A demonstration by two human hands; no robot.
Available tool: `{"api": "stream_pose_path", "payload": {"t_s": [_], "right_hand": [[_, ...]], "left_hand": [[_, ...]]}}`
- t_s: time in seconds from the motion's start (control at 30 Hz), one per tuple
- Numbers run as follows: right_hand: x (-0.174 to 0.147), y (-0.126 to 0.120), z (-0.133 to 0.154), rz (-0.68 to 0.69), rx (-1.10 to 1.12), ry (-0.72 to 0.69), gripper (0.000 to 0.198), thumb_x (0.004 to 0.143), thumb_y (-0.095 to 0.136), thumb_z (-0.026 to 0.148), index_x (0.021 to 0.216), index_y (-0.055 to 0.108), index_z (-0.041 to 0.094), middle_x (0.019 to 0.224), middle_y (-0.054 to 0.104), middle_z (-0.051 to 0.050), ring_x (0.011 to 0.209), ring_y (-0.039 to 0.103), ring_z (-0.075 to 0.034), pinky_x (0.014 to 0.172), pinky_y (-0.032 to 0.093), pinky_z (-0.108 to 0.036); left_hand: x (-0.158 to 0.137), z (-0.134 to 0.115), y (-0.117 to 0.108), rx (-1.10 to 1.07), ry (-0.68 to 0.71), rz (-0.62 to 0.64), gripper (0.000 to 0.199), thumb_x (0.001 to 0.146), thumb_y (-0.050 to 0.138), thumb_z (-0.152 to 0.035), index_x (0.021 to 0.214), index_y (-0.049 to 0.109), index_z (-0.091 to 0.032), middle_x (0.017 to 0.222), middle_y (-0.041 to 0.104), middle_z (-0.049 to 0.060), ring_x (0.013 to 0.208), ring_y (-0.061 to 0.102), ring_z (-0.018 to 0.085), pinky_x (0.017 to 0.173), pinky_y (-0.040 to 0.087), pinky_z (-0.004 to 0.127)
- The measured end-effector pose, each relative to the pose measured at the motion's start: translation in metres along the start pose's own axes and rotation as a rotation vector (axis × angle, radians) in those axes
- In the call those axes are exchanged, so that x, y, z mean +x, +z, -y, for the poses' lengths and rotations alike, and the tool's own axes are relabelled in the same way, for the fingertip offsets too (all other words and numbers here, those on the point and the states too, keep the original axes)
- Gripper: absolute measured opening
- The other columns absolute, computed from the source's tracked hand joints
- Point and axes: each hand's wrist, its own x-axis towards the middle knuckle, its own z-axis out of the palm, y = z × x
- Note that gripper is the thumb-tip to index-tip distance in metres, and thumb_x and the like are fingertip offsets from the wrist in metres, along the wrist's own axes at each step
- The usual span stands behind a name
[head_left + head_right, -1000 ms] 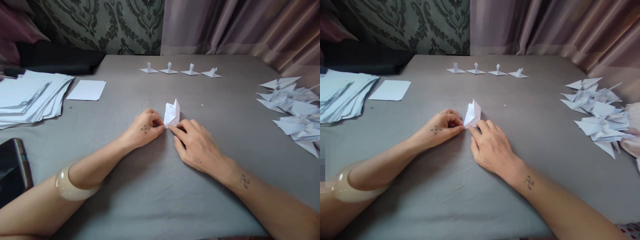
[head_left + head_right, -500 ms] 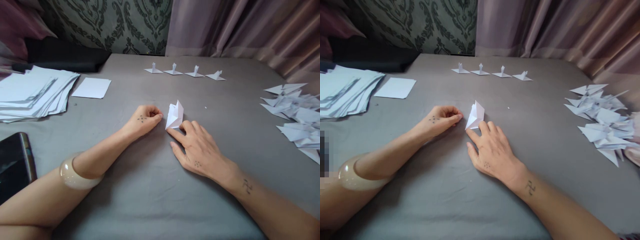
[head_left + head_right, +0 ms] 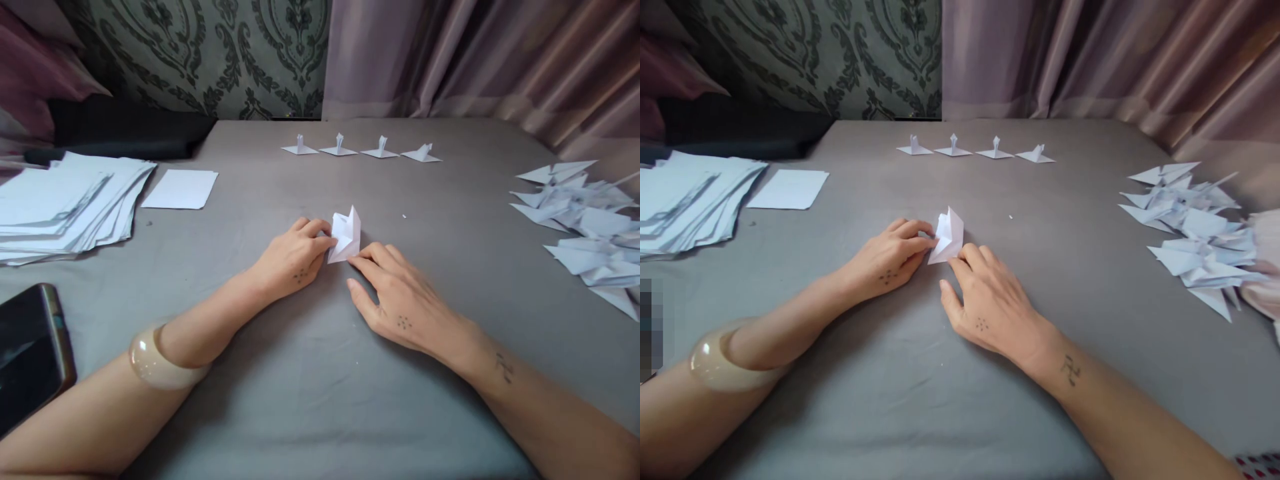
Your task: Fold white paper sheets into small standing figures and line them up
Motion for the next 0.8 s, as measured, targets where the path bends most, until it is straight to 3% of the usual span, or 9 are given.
{"api": "stream_pose_path", "payload": {"t_s": [0.23, 0.37, 0.5, 0.6, 0.67, 0.8], "right_hand": [[-0.002, 0.002, -0.004, -0.058, -0.01, 0.1, 0.023, 0.089, 0.047, 0.028, 0.1, 0.063, 0.016, 0.102, 0.06, -0.01, 0.096, 0.057, -0.024, 0.085, 0.047, -0.038], [0.001, 0.009, -0.008, -0.186, 0.054, 0.215, 0.02, 0.087, 0.053, 0.031, 0.101, 0.055, 0.017, 0.096, 0.064, -0.008, 0.088, 0.063, -0.023, 0.075, 0.049, -0.036], [0.01, 0.019, -0.009, -0.345, 0.148, 0.297, 0.042, 0.079, 0.065, 0.041, 0.108, 0.045, 0.019, 0.093, 0.066, -0.006, 0.074, 0.065, -0.021, 0.061, 0.047, -0.032], [0.019, 0.024, -0.013, -0.409, 0.182, 0.303, 0.025, 0.084, 0.059, 0.032, 0.102, 0.046, 0.021, 0.09, 0.068, -0.005, 0.072, 0.066, -0.021, 0.061, 0.047, -0.032], [0.023, 0.024, -0.019, -0.436, 0.273, 0.32, 0.017, 0.086, 0.054, 0.027, 0.1, 0.046, 0.021, 0.085, 0.068, -0.004, 0.072, 0.067, -0.02, 0.064, 0.048, -0.032], [0.029, 0.025, -0.034, -0.44, 0.599, 0.348, 0.022, 0.083, 0.056, 0.025, 0.104, 0.047, 0.022, 0.087, 0.069, -0.003, 0.072, 0.068, -0.017, 0.065, 0.051, -0.03]], "left_hand": [[0.001, 0.007, 0.008, 0.017, 0.133, -0.065, 0.032, 0.09, 0.039, -0.01, 0.112, 0.061, -0.016, 0.128, 0.061, 0.008, 0.109, 0.053, 0.023, 0.092, 0.046, 0.037], [0.002, 0.008, 0.015, 0.002, 0.114, -0.127, 0.03, 0.09, 0.041, -0.012, 0.112, 0.06, -0.017, 0.129, 0.061, 0.008, 0.111, 0.053, 0.025, 0.089, 0.045, 0.04], [0.002, 0.004, 0.016, -0.012, 0.098, -0.126, 0.033, 0.089, 0.039, -0.01, 0.115, 0.06, -0.016, 0.127, 0.063, 0.008, 0.109, 0.054, 0.025, 0.086, 0.044, 0.039], [0.002, 0.002, 0.015, -0.009, 0.109, -0.124, 0.037, 0.086, 0.04, -0.008, 0.116, 0.06, -0.017, 0.126, 0.063, 0.007, 0.109, 0.053, 0.025, 0.085, 0.043, 0.038], [0.001, 0.002, 0.016, 0.015, 0.12, -0.143, 0.04, 0.082, 0.042, -0.005, 0.116, 0.059, -0.018, 0.125, 0.063, 0.007, 0.109, 0.052, 0.025, 0.083, 0.042, 0.038], [0.0, 0.003, 0.016, 0.118, 0.178, -0.222, 0.041, 0.081, 0.044, -0.004, 0.117, 0.059, -0.018, 0.126, 0.062, 0.009, 0.111, 0.05, 0.026, 0.087, 0.038, 0.04]]}}
